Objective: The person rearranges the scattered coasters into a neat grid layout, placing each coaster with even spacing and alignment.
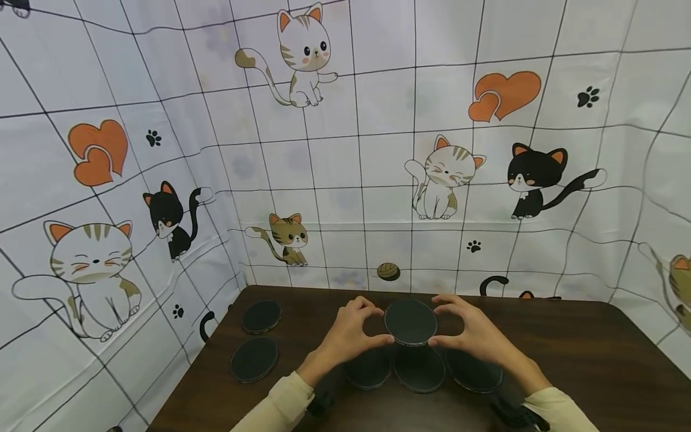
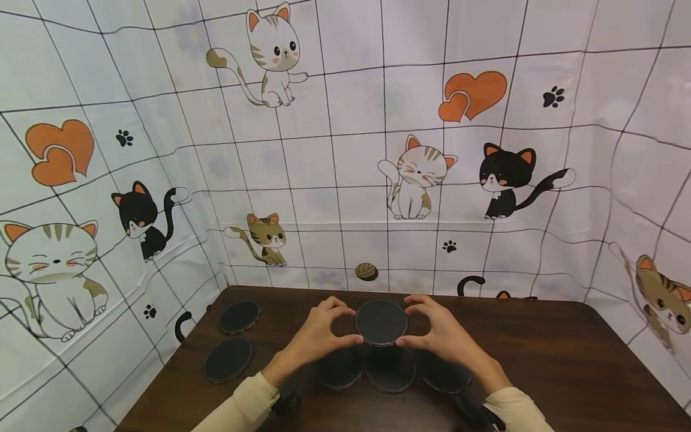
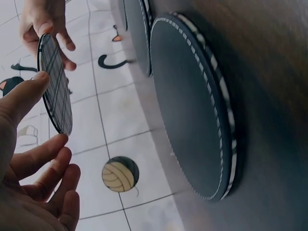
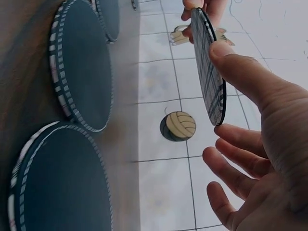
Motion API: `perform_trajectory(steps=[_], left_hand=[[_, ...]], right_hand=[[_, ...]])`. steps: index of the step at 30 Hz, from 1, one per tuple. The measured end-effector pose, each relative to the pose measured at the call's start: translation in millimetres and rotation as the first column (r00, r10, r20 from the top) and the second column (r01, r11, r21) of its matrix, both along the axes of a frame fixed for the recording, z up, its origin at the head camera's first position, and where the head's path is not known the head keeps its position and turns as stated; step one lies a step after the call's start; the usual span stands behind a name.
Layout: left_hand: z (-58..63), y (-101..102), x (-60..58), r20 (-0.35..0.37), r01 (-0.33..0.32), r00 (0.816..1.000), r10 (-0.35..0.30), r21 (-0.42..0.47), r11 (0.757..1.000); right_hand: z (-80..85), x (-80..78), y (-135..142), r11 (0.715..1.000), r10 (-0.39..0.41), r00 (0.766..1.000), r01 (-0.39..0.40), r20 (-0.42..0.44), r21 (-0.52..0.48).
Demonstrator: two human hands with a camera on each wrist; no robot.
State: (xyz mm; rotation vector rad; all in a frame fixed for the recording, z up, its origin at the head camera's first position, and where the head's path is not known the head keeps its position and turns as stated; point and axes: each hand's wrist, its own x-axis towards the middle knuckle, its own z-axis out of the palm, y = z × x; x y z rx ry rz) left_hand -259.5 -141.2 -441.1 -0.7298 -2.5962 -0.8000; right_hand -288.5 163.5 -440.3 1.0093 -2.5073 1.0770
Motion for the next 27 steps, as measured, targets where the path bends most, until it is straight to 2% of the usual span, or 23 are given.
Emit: perform_trajectory(steps=[6,11,16,20,23,27], left_hand=[[-4.4,5,7.0,0.010,0.016,1.000,-0.015,-0.041,0.999],[-4.5,8,7.6,0.030,0.056,0.998,-0.055,-0.017,0.998],[-8.6,16,9.6,0.045,0.098,0.994,-0.097,-0.012,0.995],[-14.9,23,13.6,0.057,0.102,0.993,-0.100,-0.037,0.994],[-17.4,29,16.0,0.046,0.099,0.994,-0.097,-0.051,0.994],[-17.4,41,18.0,0.005,0.105,0.995,-0.105,-0.074,0.992]], right_hand=[[-8.3,4.8,7,1.000,0.026,1.000,-0.026,0.006,-0.003],[-10.7,8.4,16,0.999,0.039,0.999,-0.039,0.002,-0.003],[-14.4,15.4,28,0.999,0.043,0.999,-0.042,0.031,-0.012],[-19.3,21.4,37,0.999,0.034,0.997,-0.034,0.066,-0.004],[-23.0,24.1,44,0.999,0.030,0.996,-0.030,0.079,0.010],[-26.6,27.2,55,1.000,0.020,0.999,-0.021,0.036,0.023]])
